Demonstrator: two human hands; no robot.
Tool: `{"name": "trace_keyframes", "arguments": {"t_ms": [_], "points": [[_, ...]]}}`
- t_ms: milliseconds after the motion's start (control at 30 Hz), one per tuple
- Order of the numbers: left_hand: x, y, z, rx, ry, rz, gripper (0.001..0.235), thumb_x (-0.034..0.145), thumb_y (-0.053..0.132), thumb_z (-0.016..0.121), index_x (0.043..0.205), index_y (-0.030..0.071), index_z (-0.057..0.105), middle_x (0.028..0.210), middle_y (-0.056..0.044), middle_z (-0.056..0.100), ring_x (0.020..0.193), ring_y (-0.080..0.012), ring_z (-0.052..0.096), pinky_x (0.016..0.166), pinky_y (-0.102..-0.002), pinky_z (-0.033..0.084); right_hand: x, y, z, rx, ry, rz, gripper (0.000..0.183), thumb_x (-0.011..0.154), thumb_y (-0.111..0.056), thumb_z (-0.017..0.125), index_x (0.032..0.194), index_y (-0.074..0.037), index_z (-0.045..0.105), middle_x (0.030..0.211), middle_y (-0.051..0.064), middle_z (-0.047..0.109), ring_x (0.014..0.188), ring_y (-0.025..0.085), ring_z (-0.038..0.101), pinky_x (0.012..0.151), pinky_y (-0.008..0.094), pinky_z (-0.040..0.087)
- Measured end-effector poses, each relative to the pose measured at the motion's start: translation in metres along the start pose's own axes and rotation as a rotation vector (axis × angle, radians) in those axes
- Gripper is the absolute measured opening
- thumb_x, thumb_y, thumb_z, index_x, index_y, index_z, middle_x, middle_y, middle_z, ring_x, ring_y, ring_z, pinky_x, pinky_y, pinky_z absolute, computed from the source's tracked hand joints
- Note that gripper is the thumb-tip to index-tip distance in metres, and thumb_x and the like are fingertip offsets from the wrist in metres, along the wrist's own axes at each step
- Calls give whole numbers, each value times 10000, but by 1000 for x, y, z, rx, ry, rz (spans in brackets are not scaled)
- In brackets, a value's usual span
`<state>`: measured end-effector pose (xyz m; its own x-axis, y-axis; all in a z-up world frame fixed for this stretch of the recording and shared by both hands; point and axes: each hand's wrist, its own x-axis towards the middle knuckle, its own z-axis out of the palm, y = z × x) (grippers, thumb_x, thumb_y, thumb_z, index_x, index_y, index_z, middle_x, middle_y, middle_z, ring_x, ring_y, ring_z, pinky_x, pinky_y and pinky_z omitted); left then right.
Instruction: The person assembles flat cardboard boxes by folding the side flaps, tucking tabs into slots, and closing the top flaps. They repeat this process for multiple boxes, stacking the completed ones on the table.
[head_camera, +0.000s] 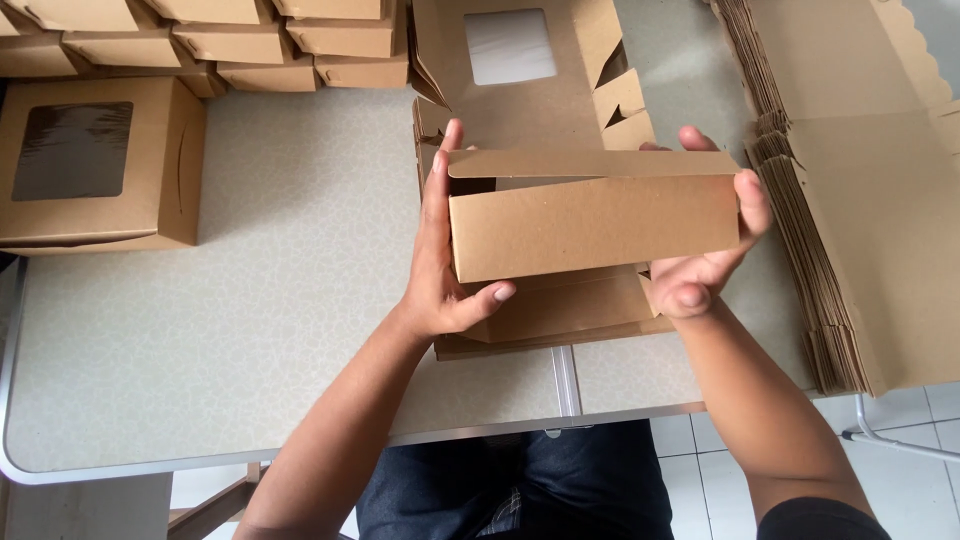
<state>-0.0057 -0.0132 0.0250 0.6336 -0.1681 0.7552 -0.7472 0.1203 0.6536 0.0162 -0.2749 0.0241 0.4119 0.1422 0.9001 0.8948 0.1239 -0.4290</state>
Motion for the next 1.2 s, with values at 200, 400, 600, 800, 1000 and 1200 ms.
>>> {"name": "trace_keyframes", "arguments": {"t_ms": [200, 400, 600, 800, 1000, 1200], "points": [[-2, 3, 6, 100, 66, 25, 1048, 923, 579, 677, 1663, 99, 111, 1744, -178, 39, 1636, -364, 106, 1366, -550, 146, 6, -15, 4, -118, 100, 5, 660, 1050, -557, 369, 1486, -67, 291, 1553, 336, 351, 1431, 452, 435, 1166, 659, 430], [-1, 9, 10, 23, 116, 7, 896, 942, 648, 606, 1564, 55, 350, 1709, -239, 124, 1613, -399, 116, 1344, -566, 134, -2, -20, -2, -218, 307, 81, 563, 1112, -470, 298, 1276, 30, 497, 1375, 354, 538, 1200, 499, 622, 1060, 593, 551], [-7, 22, 19, -35, 162, -31, 636, 1018, 631, 507, 1289, 74, 362, 1630, -414, 123, 1544, -454, 324, 1115, -464, 373, 19, -60, 22, -108, 504, 415, 277, 1025, -398, 624, 1155, -156, 584, 1225, 219, 638, 1135, 469, 665, 1126, 586, 574], [-11, 15, 23, -56, 231, 62, 576, 969, 560, 546, 1225, 59, 424, 1590, -309, 291, 1545, -414, 324, 1300, -594, 304, 34, -83, 20, 31, 558, 636, 124, 989, -285, 679, 1050, -214, 599, 1163, 131, 686, 1165, 426, 696, 1147, 539, 566], [-17, 15, 27, -91, 269, 82, 590, 951, 546, 569, 1240, 47, 448, 1554, -230, 380, 1389, -478, 521, 1193, -586, 430, 31, -84, 13, 66, 555, 672, 173, 985, -337, 686, 1049, -219, 577, 1147, 114, 678, 1165, 388, 691, 1139, 505, 553], [-14, 23, 28, 2, 248, 92, 588, 986, 572, 492, 1175, 18, 547, 1592, -255, 335, 1500, -520, 403, 1313, -689, 300, 27, -79, 18, 81, 568, 630, 97, 967, -247, 639, 1009, -192, 572, 1199, 159, 684, 1160, 414, 691, 1098, 536, 572]]}}
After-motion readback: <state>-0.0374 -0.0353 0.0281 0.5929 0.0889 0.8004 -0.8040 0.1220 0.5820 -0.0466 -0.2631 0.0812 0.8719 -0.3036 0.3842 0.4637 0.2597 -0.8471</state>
